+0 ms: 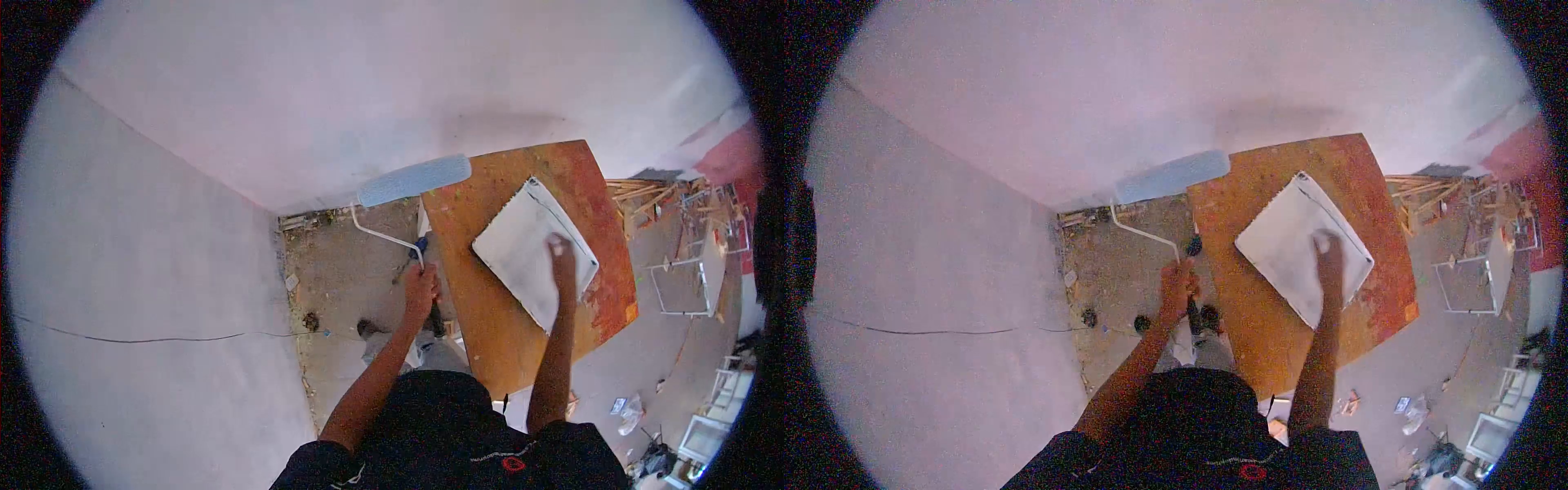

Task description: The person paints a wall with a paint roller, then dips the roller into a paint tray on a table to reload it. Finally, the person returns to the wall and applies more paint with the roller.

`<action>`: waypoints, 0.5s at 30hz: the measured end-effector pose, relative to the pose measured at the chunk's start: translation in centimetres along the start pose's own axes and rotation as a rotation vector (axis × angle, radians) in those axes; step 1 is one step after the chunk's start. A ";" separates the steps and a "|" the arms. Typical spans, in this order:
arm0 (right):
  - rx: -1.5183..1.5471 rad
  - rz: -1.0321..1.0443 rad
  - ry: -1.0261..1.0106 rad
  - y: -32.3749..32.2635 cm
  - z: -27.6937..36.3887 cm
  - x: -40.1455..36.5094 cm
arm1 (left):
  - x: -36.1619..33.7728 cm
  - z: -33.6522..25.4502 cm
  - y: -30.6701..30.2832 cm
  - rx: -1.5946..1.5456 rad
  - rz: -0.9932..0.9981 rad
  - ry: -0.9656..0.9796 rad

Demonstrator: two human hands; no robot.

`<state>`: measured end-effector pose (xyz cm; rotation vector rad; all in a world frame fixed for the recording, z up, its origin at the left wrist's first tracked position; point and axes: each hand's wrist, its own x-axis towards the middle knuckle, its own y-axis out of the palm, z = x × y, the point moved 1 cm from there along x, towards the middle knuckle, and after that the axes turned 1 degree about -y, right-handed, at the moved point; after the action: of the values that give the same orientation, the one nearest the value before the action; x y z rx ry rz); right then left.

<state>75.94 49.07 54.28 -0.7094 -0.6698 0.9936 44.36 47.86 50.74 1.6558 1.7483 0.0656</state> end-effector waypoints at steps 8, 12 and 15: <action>-0.735 0.263 0.240 -1.6 -17.0 4.0 | -0.2 2.4 2.4 0.045 0.051 -0.024; -0.692 -0.105 -0.100 2.6 -21.3 -1.8 | -1.2 2.1 0.8 0.067 0.031 -0.005; -0.770 0.109 0.011 3.1 -19.0 -5.1 | -2.2 0.6 0.9 0.143 0.052 0.047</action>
<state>87.10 41.42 39.61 -1.4334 -1.0249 0.8158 45.27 45.78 51.76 1.8166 1.7803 0.0031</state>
